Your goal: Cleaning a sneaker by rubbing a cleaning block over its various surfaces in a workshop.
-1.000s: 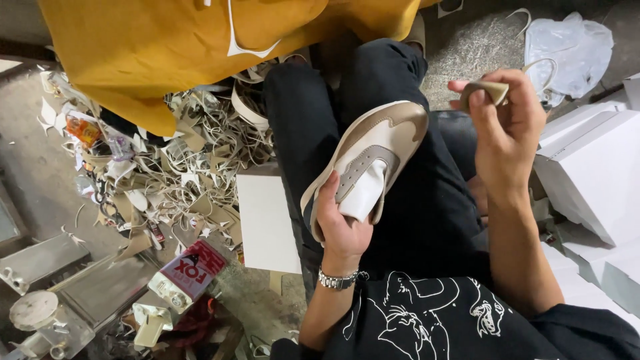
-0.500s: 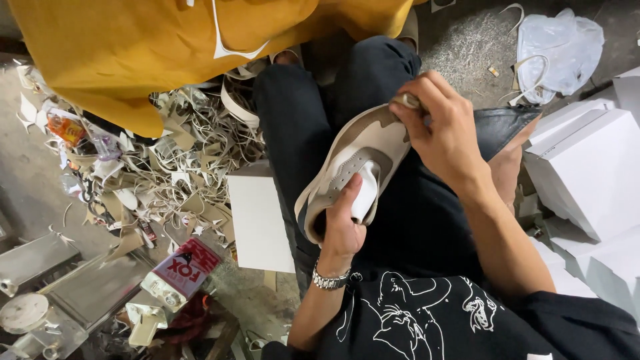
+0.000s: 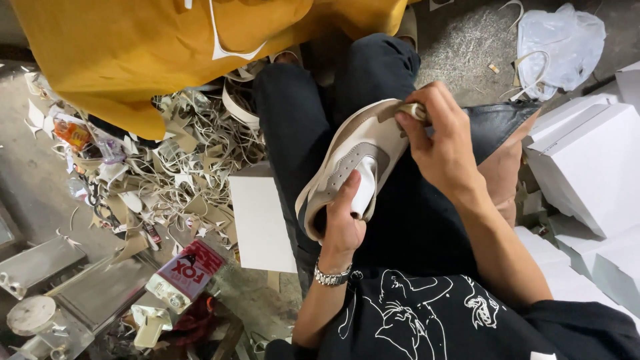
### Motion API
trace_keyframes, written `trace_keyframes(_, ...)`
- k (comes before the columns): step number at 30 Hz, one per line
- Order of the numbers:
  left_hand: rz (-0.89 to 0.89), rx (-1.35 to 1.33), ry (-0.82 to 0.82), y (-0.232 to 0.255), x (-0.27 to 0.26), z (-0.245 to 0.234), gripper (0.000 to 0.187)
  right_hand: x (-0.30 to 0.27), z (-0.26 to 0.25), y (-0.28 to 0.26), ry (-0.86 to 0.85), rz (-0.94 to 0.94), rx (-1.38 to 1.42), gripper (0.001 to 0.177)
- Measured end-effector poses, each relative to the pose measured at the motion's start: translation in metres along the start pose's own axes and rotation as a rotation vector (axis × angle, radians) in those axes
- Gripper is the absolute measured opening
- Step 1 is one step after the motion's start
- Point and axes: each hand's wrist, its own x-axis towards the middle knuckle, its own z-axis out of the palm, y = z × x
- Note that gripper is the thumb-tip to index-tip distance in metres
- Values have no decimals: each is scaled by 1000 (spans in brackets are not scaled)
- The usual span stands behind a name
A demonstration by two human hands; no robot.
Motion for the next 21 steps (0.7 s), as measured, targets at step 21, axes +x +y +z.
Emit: trace_keyframes(21, 137, -115, -215, -33, -5, -2, 49, 2, 8, 22, 171, 149, 76, 14)
